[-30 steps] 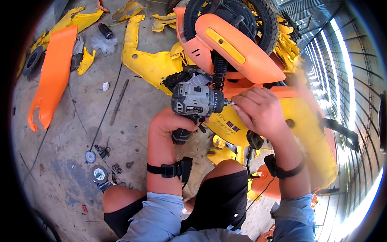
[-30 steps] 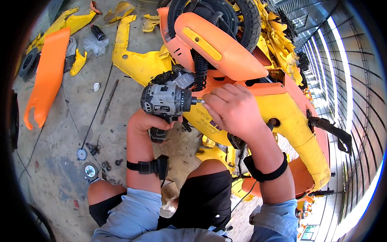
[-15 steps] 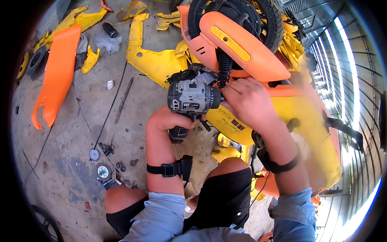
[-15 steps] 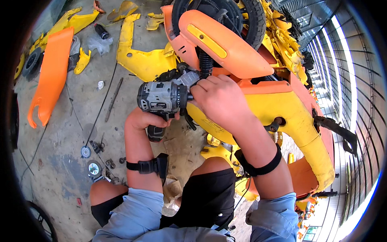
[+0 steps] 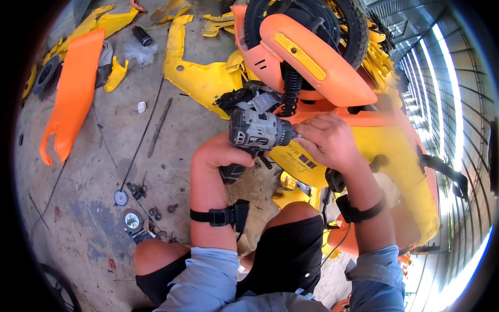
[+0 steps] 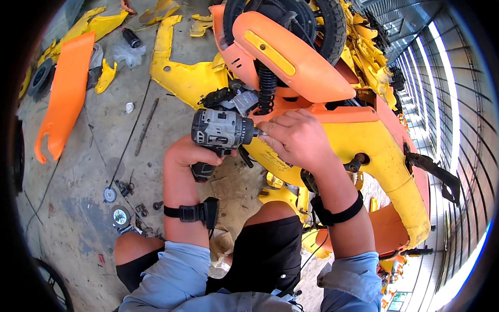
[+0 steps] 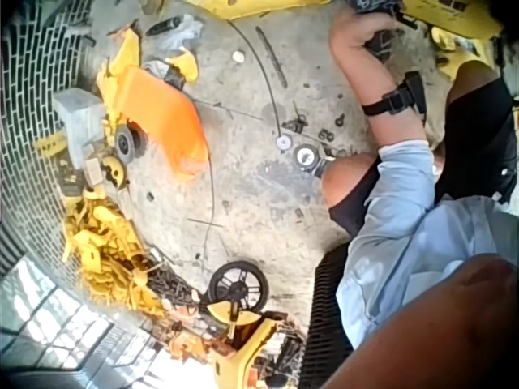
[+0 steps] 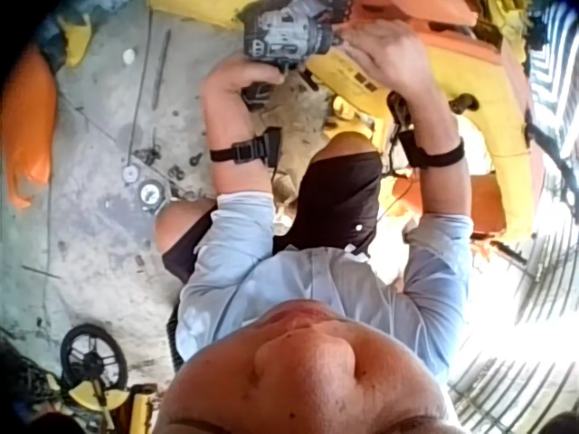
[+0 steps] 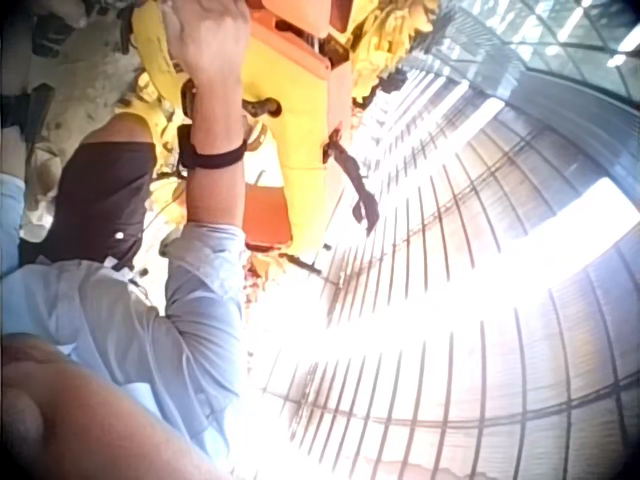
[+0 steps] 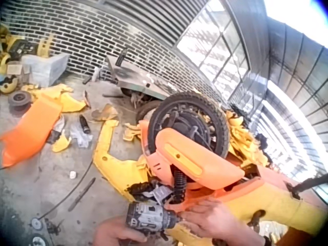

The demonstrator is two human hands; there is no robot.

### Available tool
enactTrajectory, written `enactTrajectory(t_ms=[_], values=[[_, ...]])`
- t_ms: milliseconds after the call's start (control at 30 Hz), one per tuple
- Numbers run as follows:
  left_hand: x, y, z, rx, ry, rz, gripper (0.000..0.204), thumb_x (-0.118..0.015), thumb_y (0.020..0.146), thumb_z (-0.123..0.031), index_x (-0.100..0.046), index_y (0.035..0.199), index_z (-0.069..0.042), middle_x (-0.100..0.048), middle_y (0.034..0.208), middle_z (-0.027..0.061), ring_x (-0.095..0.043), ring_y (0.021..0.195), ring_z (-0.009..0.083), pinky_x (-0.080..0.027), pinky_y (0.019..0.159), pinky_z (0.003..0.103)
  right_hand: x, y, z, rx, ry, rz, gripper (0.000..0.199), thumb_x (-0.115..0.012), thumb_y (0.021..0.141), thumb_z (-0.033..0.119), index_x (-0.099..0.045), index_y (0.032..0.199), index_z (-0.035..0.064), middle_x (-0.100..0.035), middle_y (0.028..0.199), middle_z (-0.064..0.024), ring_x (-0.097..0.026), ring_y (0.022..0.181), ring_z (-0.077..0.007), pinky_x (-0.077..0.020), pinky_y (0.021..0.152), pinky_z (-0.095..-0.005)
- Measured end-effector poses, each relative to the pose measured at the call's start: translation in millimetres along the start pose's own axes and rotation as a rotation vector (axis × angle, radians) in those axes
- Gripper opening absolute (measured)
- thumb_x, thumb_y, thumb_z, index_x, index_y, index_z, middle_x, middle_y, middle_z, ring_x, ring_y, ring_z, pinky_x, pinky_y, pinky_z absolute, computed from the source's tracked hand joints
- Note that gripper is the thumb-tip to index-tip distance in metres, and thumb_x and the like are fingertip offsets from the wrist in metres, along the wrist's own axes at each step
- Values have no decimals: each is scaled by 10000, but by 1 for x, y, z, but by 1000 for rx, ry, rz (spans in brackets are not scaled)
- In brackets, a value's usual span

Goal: The person disassembles a yellow and orange electric scooter using a cordless impact driver. They remove the seat and various plastic body panels, placing the parts on the floor. The person also adjusts the bit on the impact driver during the process.

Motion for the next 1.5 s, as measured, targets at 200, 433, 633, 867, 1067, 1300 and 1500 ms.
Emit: enactTrajectory(t_ms=[200, 433, 633, 867, 1067, 1300, 1500], values=[[2, -3, 1, 31, -18, -6, 591, -716, 609, -3, -664, 1197, -20, -723, 1052, 89, -655, 939, 174, -517, 815, 315, 3, -1, 7, 43, -2, -10, 146, -714, 861, 229, -716, 954, 117, -694, 884, -13, -643, 821, -238, -481, 760, -382], [45, -38, -12, -168, -217, -206, 648, -755, 565, 2, -636, 1202, 0, -725, 985, 143, -672, 783, 208, -547, 707, 322, 16, -27, -25, -330, 287, -132, 385, -708, 892, 234, -639, 1231, 65, -648, 1216, -124, -621, 1052, -284, -468, 967, -393], [18, -27, -36, -280, 2, -204, 673, -790, 587, 4, -610, 1235, -24, -722, 985, 128, -670, 776, 175, -552, 690, 315, -41, 11, -3, -778, 1316, -237, 554, -625, 985, 403, -517, 1358, 9, -649, 1129, -70, -598, 993, -173, -470, 906, -320], [6, -27, -58, -116, 393, -393, 550, -770, 644, 8, -657, 1178, -56, -707, 942, 37, -661, 843, 142, -545, 733, 321, -86, 34, 40, -788, 2157, -520, 496, -646, 965, 440, -590, 1283, 63, -674, 1056, 4, -581, 915, -117, -434, 845, -300], [-10, -75, -76, 125, 501, -563, 431, -688, 712, -10, -681, 1142, -43, -682, 918, 0, -621, 809, 109, -511, 731, 287, -115, 50, 48, -730, 2538, -457, 285, -727, 926, 308, -699, 1040, 48, -666, 912, 5, -530, 797, -100, -415, 756, -263], [-46, -111, -76, 146, 479, -788, 450, -654, 717, 36, -661, 1159, -49, -684, 997, 21, -616, 820, 111, -513, 717, 278, -128, 52, 60, -711, 2402, -279, 260, -793, 871, 281, -738, 944, 37, -667, 849, 1, -497, 758, -83, -407, 719, -248], [-34, -115, -29, 111, 353, -907, 453, -645, 694, 62, -654, 1141, -14, -683, 976, 44, -619, 785, 119, -514, 700, 277, -163, 39, 59, -789, 2326, -220, 273, -751, 907, 284, -732, 973, 20, -676, 854, -12, -508, 736, -94, -420, 707, -260]])
Point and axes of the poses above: each hand's wrist, its own y-axis towards the middle knuckle, its own x-axis out of the back of the hand, z = x × y, the point moved 6 cm from there along y, towards the middle knuckle
